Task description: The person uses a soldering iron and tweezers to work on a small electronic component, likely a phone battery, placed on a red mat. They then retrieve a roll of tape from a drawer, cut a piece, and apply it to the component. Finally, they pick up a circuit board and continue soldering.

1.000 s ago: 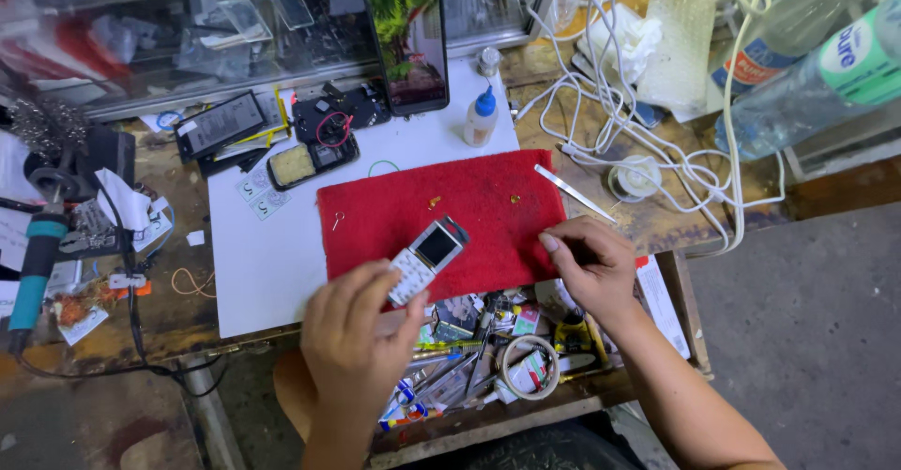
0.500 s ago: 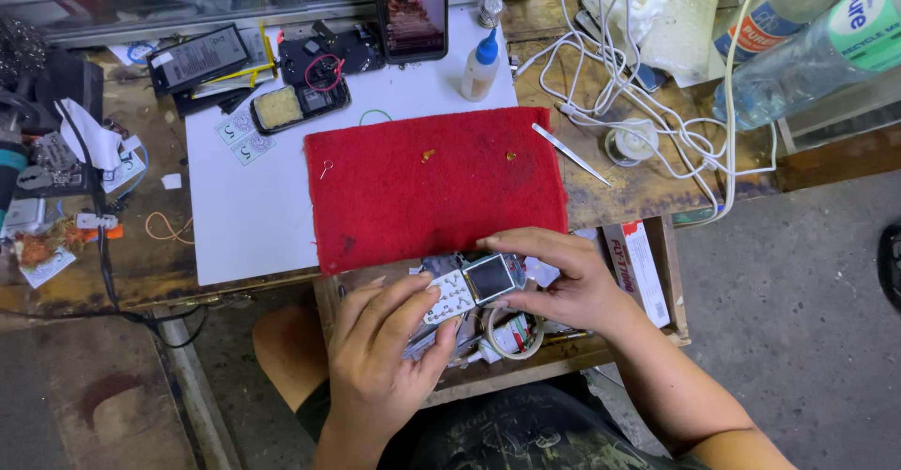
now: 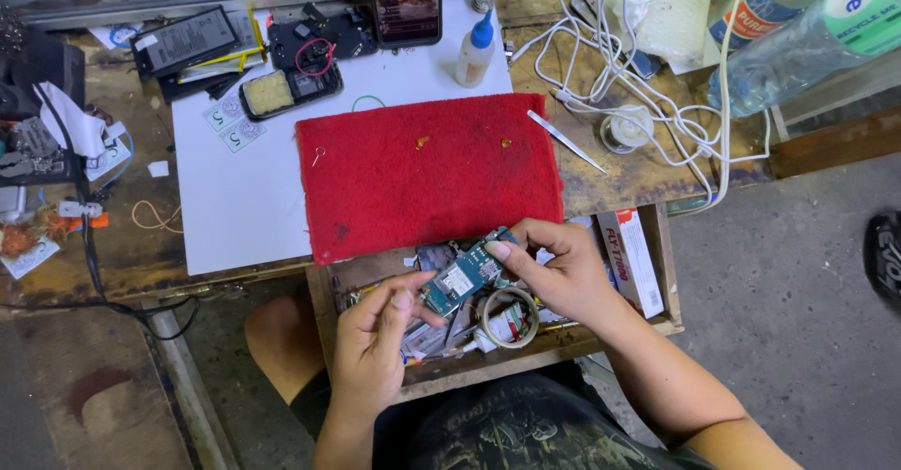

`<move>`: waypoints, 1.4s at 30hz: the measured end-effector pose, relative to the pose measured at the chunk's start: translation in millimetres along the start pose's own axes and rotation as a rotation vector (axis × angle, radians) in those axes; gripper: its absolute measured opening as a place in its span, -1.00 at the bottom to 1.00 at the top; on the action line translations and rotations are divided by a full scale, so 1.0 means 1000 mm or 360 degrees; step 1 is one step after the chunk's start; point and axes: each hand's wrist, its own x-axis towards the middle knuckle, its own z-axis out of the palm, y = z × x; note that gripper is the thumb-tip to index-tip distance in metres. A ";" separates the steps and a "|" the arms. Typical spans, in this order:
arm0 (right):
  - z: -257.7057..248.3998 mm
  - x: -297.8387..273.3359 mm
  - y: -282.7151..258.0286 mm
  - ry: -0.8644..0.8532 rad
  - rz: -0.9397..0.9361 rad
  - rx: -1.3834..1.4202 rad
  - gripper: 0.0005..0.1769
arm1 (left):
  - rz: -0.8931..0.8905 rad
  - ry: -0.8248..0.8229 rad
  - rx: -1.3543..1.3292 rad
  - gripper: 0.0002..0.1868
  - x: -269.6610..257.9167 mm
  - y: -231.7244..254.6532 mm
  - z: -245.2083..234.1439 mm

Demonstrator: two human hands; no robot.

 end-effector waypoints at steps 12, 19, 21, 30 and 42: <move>0.001 0.002 -0.004 -0.0020 0.0055 0.0128 -0.74 | 0.0097 -0.0014 -0.0082 -0.56 -0.003 0.000 0.001; -0.002 0.002 -0.005 -0.0029 0.0104 0.0165 -0.77 | 0.0176 -0.0037 -0.0062 -0.59 -0.004 0.000 0.005; -0.002 0.001 -0.004 -0.0025 0.0123 0.0196 -0.78 | 0.0166 -0.0040 -0.0066 -0.60 -0.005 0.000 0.006; -0.005 0.006 -0.012 -0.0106 -0.0032 0.0044 -0.82 | 0.0077 -0.0171 -0.0036 -0.83 -0.002 -0.008 0.008; 0.014 0.011 -0.043 -0.0090 -0.0179 -0.0129 -0.07 | 0.0428 0.0348 0.0220 -0.86 0.002 -0.027 0.043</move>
